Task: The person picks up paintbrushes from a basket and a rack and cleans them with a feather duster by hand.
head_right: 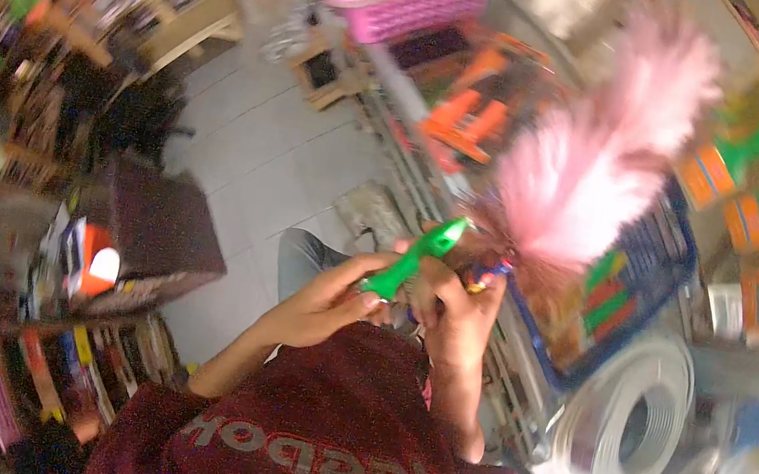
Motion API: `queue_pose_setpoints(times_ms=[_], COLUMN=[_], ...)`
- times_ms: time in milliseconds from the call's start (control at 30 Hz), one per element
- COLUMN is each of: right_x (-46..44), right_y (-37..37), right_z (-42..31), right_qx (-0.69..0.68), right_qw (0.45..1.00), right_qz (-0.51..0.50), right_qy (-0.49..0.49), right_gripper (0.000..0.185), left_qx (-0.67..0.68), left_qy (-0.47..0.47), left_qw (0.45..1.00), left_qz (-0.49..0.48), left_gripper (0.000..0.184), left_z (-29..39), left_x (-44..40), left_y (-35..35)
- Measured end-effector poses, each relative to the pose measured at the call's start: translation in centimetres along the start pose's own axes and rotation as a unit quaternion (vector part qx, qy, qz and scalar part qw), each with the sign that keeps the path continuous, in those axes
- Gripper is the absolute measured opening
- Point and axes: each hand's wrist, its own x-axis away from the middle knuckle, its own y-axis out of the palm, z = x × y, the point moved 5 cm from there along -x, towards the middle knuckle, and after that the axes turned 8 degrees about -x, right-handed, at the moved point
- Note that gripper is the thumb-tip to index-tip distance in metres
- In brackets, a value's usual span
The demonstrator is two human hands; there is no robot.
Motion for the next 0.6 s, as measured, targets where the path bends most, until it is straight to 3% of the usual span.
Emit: queue_pose_setpoints(times_ms=[67, 100, 200, 367, 467, 600], right_x=[-0.5, -0.8, -1.7, -1.9, -2.0, -1.8], right_y=[1.3, 1.9, 4.2, 7.7, 7.8, 8.5], right_z=[1.7, 2.6, 5.3, 9.7, 13.2, 18.1], right_qx=[0.020, 0.021, 0.047, 0.162, 0.189, 0.210], right_qw=[0.999, 0.998, 0.990, 0.972, 0.969, 0.962], right_qz=[-0.010, -0.034, -0.105, -0.140, -0.141, -0.157], right_qy=[0.033, 0.051, 0.079, 0.095, 0.071, 0.080], right_gripper=[0.029, 0.030, 0.030, 0.032, 0.028, 0.018], left_qx=[-0.053, -0.064, 0.000, 0.028, 0.168, 0.220], left_qy=[0.000, 0.044, -0.033, -0.058, -0.025, 0.060], left_qw=[0.998, 0.995, 0.997, 0.980, 0.962, 0.933], left_qz=[0.040, 0.069, 0.074, 0.188, 0.214, 0.277], left_gripper=[0.042, 0.042, 0.043, 0.042, 0.043, 0.048], left_z=[-0.2, -0.7, -0.3, -1.2, -2.6, -0.4], left_x=[1.3, 1.9, 4.7, 10.6, 14.4, 17.8], left_y=[-1.4, -1.8, -3.8, -9.1, -14.5, -22.6])
